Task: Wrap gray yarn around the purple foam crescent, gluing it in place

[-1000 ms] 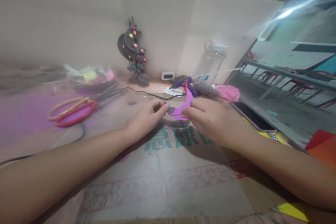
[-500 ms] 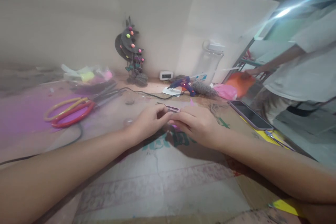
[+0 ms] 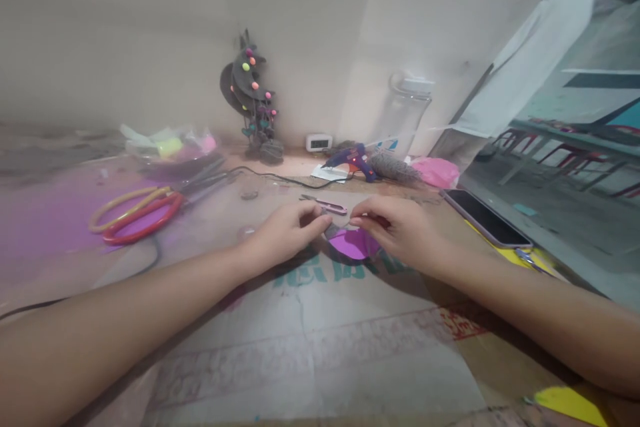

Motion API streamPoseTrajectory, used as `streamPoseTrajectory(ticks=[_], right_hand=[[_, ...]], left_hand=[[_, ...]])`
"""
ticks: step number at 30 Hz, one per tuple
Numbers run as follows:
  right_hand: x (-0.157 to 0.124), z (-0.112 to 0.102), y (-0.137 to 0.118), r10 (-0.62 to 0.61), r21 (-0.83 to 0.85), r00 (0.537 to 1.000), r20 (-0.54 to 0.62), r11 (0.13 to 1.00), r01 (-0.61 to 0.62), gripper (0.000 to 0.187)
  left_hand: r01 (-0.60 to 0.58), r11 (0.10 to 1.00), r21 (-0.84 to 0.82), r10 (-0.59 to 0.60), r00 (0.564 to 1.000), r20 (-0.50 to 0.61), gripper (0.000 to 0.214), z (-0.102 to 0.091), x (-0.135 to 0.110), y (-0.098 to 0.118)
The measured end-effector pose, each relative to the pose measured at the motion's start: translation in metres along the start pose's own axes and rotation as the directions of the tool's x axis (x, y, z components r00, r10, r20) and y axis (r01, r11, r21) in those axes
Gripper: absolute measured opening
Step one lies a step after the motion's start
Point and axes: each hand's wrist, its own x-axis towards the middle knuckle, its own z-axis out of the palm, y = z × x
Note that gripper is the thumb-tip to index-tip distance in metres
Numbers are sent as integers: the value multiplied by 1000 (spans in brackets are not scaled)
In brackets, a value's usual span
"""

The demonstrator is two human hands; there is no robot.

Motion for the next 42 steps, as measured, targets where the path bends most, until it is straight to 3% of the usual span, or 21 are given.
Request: streamPoseTrajectory(ticks=[11, 19, 31, 42], right_hand=[[-16, 1, 13, 95, 98, 990, 106, 990, -105, 14], [-14, 3, 14, 18, 64, 993, 115, 998, -26, 22], [-13, 3, 13, 105, 4, 972, 211, 994, -109, 30], [-14, 6, 14, 113, 3, 969, 221, 993, -116, 29]], left_hand=[[14, 999, -29, -12, 999, 51, 32, -1, 0, 2], [-28, 999, 28, 27, 998, 54, 33, -2, -1, 0], [-86, 993, 86, 79, 993, 83, 33, -1, 0, -1], [-110, 988, 104, 95, 986, 138, 33, -1, -1, 0]])
